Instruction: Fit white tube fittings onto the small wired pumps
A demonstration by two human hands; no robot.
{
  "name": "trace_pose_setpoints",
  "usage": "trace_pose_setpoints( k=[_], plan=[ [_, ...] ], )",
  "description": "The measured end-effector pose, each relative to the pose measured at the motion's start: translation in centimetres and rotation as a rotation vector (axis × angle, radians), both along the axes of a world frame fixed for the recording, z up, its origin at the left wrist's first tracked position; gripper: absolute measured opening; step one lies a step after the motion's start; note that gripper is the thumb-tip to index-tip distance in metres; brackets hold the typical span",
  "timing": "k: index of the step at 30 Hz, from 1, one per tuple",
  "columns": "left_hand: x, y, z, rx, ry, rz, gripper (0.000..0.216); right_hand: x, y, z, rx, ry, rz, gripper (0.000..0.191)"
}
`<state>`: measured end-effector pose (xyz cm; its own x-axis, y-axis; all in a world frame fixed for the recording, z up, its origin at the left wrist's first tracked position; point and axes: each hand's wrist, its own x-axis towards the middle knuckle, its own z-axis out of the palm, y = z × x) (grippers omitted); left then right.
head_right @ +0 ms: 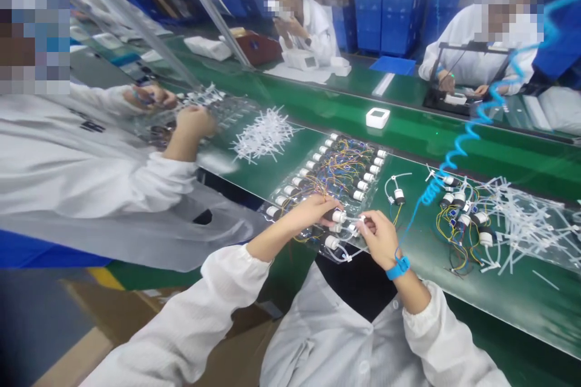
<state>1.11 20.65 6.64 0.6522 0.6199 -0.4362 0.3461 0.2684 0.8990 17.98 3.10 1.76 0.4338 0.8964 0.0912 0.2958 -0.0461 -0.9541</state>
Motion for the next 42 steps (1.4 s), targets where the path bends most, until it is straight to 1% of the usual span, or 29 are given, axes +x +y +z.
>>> trace_pose_setpoints(
  k=[2, 5, 7, 9, 12, 13, 14, 15, 16, 17, 18, 20, 21, 23, 24, 26, 27, 29, 30, 31, 32, 33, 34, 35, 36, 39, 40, 42],
  plan=[
    [-0.4, -0.2, 0.2, -0.039, -0.026, 0.029, 0.036, 0.2, 0.4, -0.4, -0.024, 0.058, -0.014, 0.031],
    [-1.3, -0.7, 0.5, -0.153, -0.093, 0.125, 0.032, 0.7, 1.0, -0.7, -0.056, 0.115, -0.013, 0.034],
    [-1.9, -1.1, 0.6, -0.218, -0.128, 0.182, 0.030, 1.0, 1.4, -0.6, -0.047, 0.103, -0.002, 0.036],
    [-2.6, -1.3, 0.7, -0.254, -0.142, 0.204, 0.029, 1.3, 1.7, -0.3, -0.012, 0.060, 0.005, 0.036],
    [-3.5, -1.8, 1.0, -0.247, -0.132, 0.201, 0.039, 1.7, 2.0, 0.2, 0.026, 0.026, 0.019, 0.037],
    [-3.8, -2.1, 1.1, -0.201, -0.125, 0.210, 0.043, 1.8, 2.0, 0.3, 0.018, 0.036, 0.028, 0.036],
    [-4.0, -2.4, 1.2, -0.120, -0.111, 0.223, 0.045, 2.0, 2.1, 0.3, -0.002, 0.055, 0.042, 0.034],
    [-4.2, -2.8, 1.3, -0.005, -0.087, 0.224, 0.044, 2.1, 2.2, 0.4, -0.029, 0.077, 0.059, 0.033],
    [-4.3, -3.4, 1.4, 0.137, -0.059, 0.195, 0.039, 2.2, 2.3, 0.4, -0.057, 0.096, 0.079, 0.032],
    [-4.3, -3.9, 1.5, 0.293, -0.031, 0.130, 0.032, 2.3, 2.4, 0.5, -0.081, 0.108, 0.099, 0.032],
    [-4.3, -4.5, 1.6, 0.449, -0.007, 0.029, 0.026, 2.4, 2.6, 0.6, -0.096, 0.112, 0.118, 0.032],
    [-4.1, -5.8, 1.7, 0.719, 0.016, -0.206, 0.021, 2.4, 3.0, 0.9, -0.096, 0.093, 0.149, 0.032],
    [-3.9, -6.3, 1.7, 0.822, 0.023, -0.303, 0.023, 2.5, 3.3, 1.1, -0.092, 0.077, 0.159, 0.032],
    [-3.5, -7.0, 1.6, 0.962, 0.047, -0.411, 0.031, 2.5, 3.8, 1.6, -0.084, 0.041, 0.172, 0.030],
    [-3.3, -7.1, 1.5, 1.000, 0.063, -0.441, 0.031, 2.5, 4.1, 1.8, -0.080, 0.027, 0.175, 0.028],
    [-3.1, -6.9, 1.3, 1.015, 0.080, -0.473, 0.018, 2.6, 4.7, 2.2, -0.074, 0.020, 0.176, 0.025],
    [-3.0, -6.6, 1.2, 0.997, 0.075, -0.465, 0.013, 2.7, 5.0, 2.4, -0.071, 0.030, 0.180, 0.024],
    [-2.8, -5.6, 1.0, 0.942, 0.052, -0.375, 0.012, 2.9, 5.7, 2.9, -0.067, 0.074, 0.203, 0.026],
    [-2.7, -5.0, 0.8, 0.927, 0.042, -0.302, 0.014, 3.1, 6.0, 3.1, -0.061, 0.103, 0.223, 0.027],
    [-2.5, -4.3, 0.6, 0.929, 0.036, -0.231, 0.023, 3.3, 6.4, 3.3, -0.052, 0.134, 0.247, 0.029],
    [-2.2, -3.6, 0.4, 0.951, 0.033, -0.177, 0.037, 3.4, 6.7, 3.6, -0.041, 0.164, 0.273, 0.030],
    [-1.9, -2.9, 0.2, 0.986, 0.032, -0.151, 0.050, 3.7, 6.9, 3.8, -0.030, 0.191, 0.300, 0.032],
    [-1.5, -2.2, -0.1, 1.022, 0.030, -0.162, 0.057, 3.9, 7.1, 4.1, -0.021, 0.217, 0.325, 0.033],
    [-1.1, -1.6, -0.2, 1.046, 0.031, -0.200, 0.057, 4.1, 7.3, 4.2, -0.017, 0.245, 0.348, 0.034],
    [-0.7, -1.0, -0.4, 1.058, 0.040, -0.254, 0.049, 4.3, 7.4, 4.3, -0.015, 0.273, 0.367, 0.036],
    [0.2, 0.1, -0.4, 1.053, 0.112, -0.411, 0.013, 4.8, 7.1, 3.9, -0.015, 0.371, 0.388, 0.042],
    [0.4, 0.3, -0.3, 1.050, 0.130, -0.449, 0.008, 4.9, 6.9, 3.7, -0.016, 0.408, 0.389, 0.044],
    [0.6, 0.6, -0.1, 1.046, 0.115, -0.505, 0.006, 5.0, 6.4, 3.2, -0.021, 0.478, 0.386, 0.047]
  ],
)
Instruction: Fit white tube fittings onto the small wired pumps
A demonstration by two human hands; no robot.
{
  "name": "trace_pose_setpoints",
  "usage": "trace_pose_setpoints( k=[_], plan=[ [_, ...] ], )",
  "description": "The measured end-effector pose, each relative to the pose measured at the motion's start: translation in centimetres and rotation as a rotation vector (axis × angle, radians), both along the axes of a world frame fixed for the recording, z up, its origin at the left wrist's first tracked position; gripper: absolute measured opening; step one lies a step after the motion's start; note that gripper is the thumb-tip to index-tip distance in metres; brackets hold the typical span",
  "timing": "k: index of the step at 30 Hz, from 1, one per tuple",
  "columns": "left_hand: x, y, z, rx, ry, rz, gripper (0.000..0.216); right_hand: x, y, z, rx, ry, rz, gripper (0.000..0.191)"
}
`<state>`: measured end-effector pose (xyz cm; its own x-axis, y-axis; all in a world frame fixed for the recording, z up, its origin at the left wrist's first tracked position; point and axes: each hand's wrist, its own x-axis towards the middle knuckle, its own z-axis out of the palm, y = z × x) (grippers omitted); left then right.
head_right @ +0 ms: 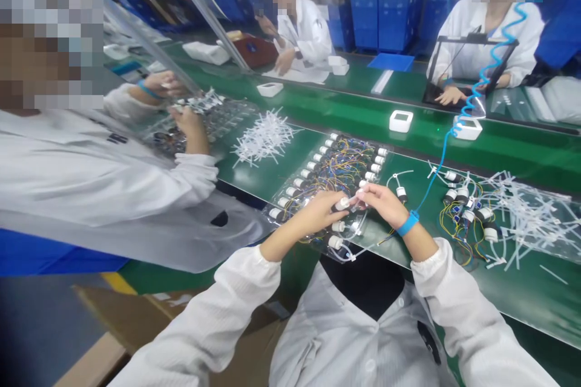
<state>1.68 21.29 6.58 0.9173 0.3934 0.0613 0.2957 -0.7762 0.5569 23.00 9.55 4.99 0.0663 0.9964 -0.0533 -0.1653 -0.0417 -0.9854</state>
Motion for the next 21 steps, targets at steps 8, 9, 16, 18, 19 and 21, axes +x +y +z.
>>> trace_pose_setpoints(
  k=[8, 9, 16, 18, 19, 21],
  plan=[
    [0.8, 0.4, 0.8, -0.020, 0.129, -0.105, 0.016, 0.0, -0.8, 0.0, -0.023, 0.092, -0.026, 0.055],
    [0.9, 0.4, 0.9, -0.011, 0.130, -0.104, 0.017, 0.0, -0.9, 0.0, -0.023, 0.089, -0.030, 0.057],
    [0.1, 0.5, 3.1, 0.104, 0.249, -0.147, 0.016, 0.5, -1.3, -0.3, -0.012, 0.007, -0.049, 0.054],
    [-0.1, 0.5, 3.7, 0.144, 0.326, -0.147, 0.017, 0.8, -1.4, -0.5, -0.011, -0.044, -0.021, 0.054],
    [-0.2, 0.5, 3.9, 0.169, 0.361, -0.141, 0.017, 0.9, -1.5, -0.7, -0.014, -0.078, -0.020, 0.054],
    [-0.3, 0.5, 4.1, 0.221, 0.418, -0.115, 0.018, 1.1, -1.9, -1.3, -0.043, -0.154, -0.062, 0.054]
  ],
)
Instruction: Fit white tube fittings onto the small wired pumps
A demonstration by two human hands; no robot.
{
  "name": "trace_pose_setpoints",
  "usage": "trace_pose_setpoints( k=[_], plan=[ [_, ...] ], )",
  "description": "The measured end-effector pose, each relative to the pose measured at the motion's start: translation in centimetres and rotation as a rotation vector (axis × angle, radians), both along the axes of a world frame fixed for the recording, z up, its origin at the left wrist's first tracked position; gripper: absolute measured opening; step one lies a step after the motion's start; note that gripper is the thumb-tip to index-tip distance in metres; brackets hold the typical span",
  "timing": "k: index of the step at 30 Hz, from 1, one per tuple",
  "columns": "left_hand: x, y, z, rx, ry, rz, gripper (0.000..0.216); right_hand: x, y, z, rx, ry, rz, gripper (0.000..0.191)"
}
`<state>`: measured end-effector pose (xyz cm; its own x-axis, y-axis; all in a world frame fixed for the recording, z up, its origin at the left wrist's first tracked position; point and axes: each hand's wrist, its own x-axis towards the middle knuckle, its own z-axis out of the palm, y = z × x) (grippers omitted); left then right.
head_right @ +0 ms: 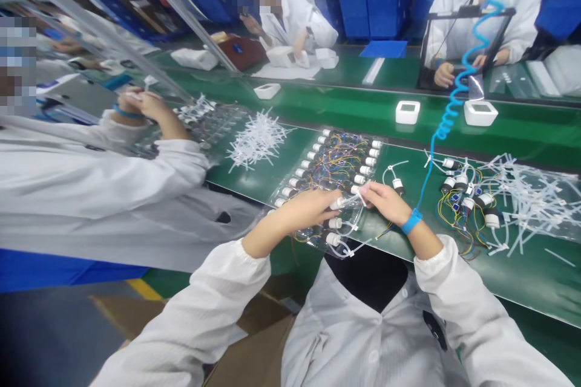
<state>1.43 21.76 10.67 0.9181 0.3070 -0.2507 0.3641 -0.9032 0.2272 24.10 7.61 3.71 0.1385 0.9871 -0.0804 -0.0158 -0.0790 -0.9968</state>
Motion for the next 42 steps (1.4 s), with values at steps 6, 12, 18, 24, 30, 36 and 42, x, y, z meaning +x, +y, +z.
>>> trace_pose_setpoints(
  k=[6, 12, 18, 24, 30, 36, 42],
  plan=[
    [-0.2, 0.4, -0.7, 0.010, -0.016, 0.047, 0.021, -0.3, -2.7, -2.2, -0.044, -0.152, -0.012, 0.039],
    [0.6, 0.2, -1.7, 0.000, -0.018, 0.017, 0.018, -1.4, -5.0, -2.0, -0.015, -0.121, 0.174, 0.032],
    [1.2, -0.3, -2.6, 0.033, -0.078, -0.115, 0.012, -2.0, -5.6, -0.9, 0.085, -0.093, 0.393, 0.034],
    [0.0, 0.7, -1.9, -0.149, -0.143, -0.235, 0.034, -1.7, -5.8, -0.2, 0.116, -0.140, 0.390, 0.033],
    [-2.8, 3.7, -0.3, -0.158, -0.299, -0.112, 0.042, -1.3, -5.6, -0.8, -0.097, -0.198, 0.244, 0.057],
    [-4.8, 5.4, -0.3, -0.084, -0.198, -0.117, 0.027, -1.2, -5.2, -2.0, 0.001, -0.345, -0.072, 0.029],
    [-5.3, 5.3, -2.5, 0.057, -0.165, -0.085, 0.026, -1.4, -4.9, -2.7, 0.253, -0.457, -0.011, 0.054]
  ],
)
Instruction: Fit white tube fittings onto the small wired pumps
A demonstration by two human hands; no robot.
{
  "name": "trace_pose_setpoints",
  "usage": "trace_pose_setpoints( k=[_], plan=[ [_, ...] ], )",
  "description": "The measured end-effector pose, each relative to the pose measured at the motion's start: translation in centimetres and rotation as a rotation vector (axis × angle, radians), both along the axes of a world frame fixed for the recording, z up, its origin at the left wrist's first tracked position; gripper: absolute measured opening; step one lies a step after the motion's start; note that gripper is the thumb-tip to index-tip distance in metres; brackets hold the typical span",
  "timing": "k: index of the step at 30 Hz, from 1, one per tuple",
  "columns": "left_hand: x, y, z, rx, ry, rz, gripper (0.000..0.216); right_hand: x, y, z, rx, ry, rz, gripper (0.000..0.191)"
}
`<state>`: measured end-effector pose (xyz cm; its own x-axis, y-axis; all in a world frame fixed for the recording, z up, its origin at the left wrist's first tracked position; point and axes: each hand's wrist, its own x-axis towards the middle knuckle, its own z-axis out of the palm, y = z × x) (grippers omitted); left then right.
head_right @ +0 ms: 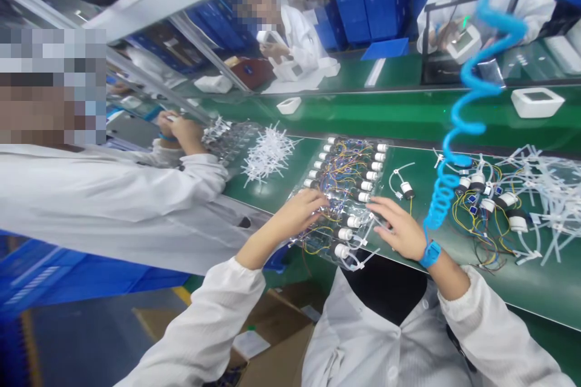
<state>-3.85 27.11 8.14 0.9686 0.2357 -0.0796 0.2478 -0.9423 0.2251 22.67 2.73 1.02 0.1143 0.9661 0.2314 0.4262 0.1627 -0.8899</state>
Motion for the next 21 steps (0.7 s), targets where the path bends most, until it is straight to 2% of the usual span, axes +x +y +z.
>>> trace_pose_setpoints(
  k=[4, 8, 11, 16, 21],
  plan=[
    [-0.3, -0.2, 0.1, -0.014, -0.003, 0.017, 0.022, -0.4, 0.3, -0.8, 0.044, -0.119, 0.094, 0.040],
    [-0.4, -0.9, 0.9, -0.068, -0.137, 0.046, 0.028, -0.7, 0.4, -1.2, 0.052, -0.118, 0.084, 0.038],
    [-0.3, -1.3, 1.0, -0.042, -0.231, 0.011, 0.029, -0.7, 0.4, -1.1, 0.056, -0.142, 0.082, 0.036],
    [-0.1, -0.9, -0.1, 0.052, -0.364, -0.067, 0.026, -0.7, 0.4, -1.3, 0.080, -0.195, 0.096, 0.034],
    [0.5, 0.0, -1.5, 0.050, -0.415, -0.006, 0.023, -1.1, 0.4, -1.4, 0.110, -0.192, 0.094, 0.033]
  ],
)
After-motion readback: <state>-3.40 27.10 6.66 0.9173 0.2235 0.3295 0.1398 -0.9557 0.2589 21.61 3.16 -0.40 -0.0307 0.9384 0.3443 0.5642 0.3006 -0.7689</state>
